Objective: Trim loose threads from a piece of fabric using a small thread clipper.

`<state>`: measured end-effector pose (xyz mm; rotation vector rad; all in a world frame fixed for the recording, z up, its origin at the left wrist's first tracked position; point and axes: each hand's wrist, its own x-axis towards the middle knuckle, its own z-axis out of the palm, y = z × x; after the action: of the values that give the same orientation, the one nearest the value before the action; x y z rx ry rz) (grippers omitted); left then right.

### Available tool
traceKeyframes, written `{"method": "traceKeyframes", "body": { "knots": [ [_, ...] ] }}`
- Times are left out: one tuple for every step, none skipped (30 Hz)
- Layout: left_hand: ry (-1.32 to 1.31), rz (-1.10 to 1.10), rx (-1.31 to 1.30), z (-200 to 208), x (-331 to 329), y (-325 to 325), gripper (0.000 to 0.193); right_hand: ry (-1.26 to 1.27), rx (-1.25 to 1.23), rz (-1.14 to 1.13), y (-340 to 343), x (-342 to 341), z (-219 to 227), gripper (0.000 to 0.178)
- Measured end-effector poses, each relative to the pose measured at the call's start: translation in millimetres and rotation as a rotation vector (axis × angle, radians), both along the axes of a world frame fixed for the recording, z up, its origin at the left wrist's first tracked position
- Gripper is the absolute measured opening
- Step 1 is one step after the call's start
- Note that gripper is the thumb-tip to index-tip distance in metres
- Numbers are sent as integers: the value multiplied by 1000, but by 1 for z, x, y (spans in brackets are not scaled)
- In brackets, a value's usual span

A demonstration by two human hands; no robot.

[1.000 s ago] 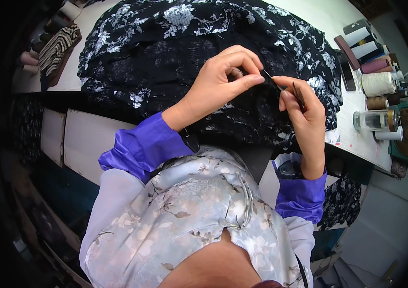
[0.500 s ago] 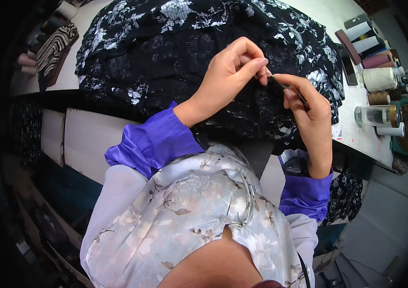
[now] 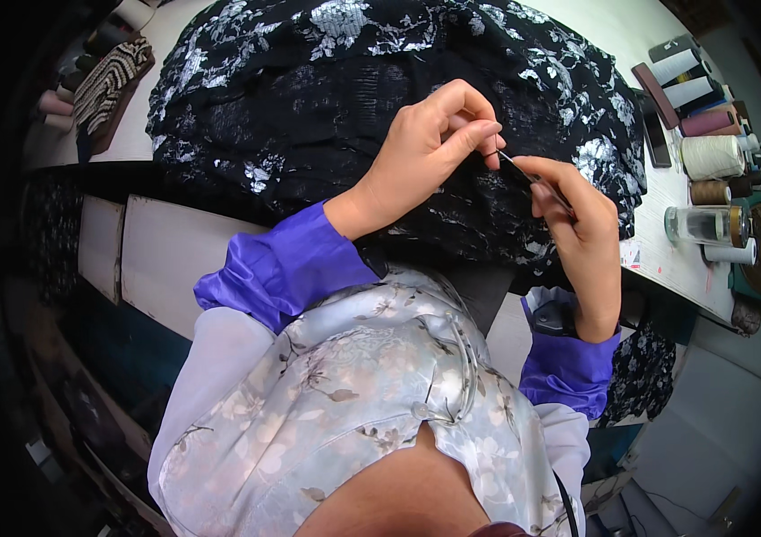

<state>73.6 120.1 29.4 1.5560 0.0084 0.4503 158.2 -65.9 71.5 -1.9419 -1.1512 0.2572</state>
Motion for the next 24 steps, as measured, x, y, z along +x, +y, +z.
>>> {"method": "traceKeyframes", "body": {
  "knots": [
    [-1,0,0,-1,1,1,11,47,-13,9,-3,1,2,36],
    [28,-9,2,-1,1,2,10,77,-7,-14,-4,1,4,34],
    [58,-18,5,-2,0,3,10,76,-7,-13,-4,1,3,34],
    [58,-21,4,-3,-1,2,10,92,9,-39,-3,0,-1,32],
    [46,-38,73,-5,-3,0,9,109,26,-65,-2,0,-3,31],
    [33,-54,143,-5,-4,-2,8,69,24,-65,2,-2,-3,32],
    [34,-56,143,-4,-6,-3,8,39,25,-52,4,-2,-7,34],
    [38,-54,171,-3,-7,-5,8,-5,32,-47,7,-4,-10,35],
    [42,-52,198,-1,-8,-6,7,-49,39,-43,8,-4,-12,36],
    [44,-37,173,1,-9,-5,8,-49,40,-38,8,-4,-11,36],
    [44,-32,174,1,-9,-4,8,-52,33,-12,6,-3,-9,36],
    [48,-18,74,-1,-7,-2,9,-55,25,14,4,-2,-7,37],
    [51,-6,-27,-1,-5,0,9,-56,25,16,0,0,-5,37],
    [30,2,-34,-1,-4,2,10,-7,3,14,-5,2,-2,37],
    [29,3,-35,-2,-5,2,10,42,-18,11,-8,3,1,38],
    [51,-8,20,-3,-5,1,9,75,-23,-8,-8,2,3,39],
    [73,-18,75,-4,-5,-1,9,76,-24,-11,-7,2,0,39],
    [69,-13,118,-5,-7,-5,7,65,0,-27,-4,1,-4,39],
    [-8,-20,194,-8,-7,-6,6,54,24,-47,-1,0,-7,38],
    [-17,-28,232,-9,-8,-7,6,-4,29,-42,3,-3,-8,39],
    [-25,-36,270,-8,-8,-9,6,-4,28,-46,4,-3,-9,39],
    [-24,-33,271,-7,-9,-9,6,-57,29,-26,5,-3,-11,40],
    [2,-29,186,-5,-9,-8,7,-111,31,-6,6,-3,-11,41],
    [29,-25,101,-3,-9,-8,8,-121,4,-3,4,-2,-10,43]
  ]
}}
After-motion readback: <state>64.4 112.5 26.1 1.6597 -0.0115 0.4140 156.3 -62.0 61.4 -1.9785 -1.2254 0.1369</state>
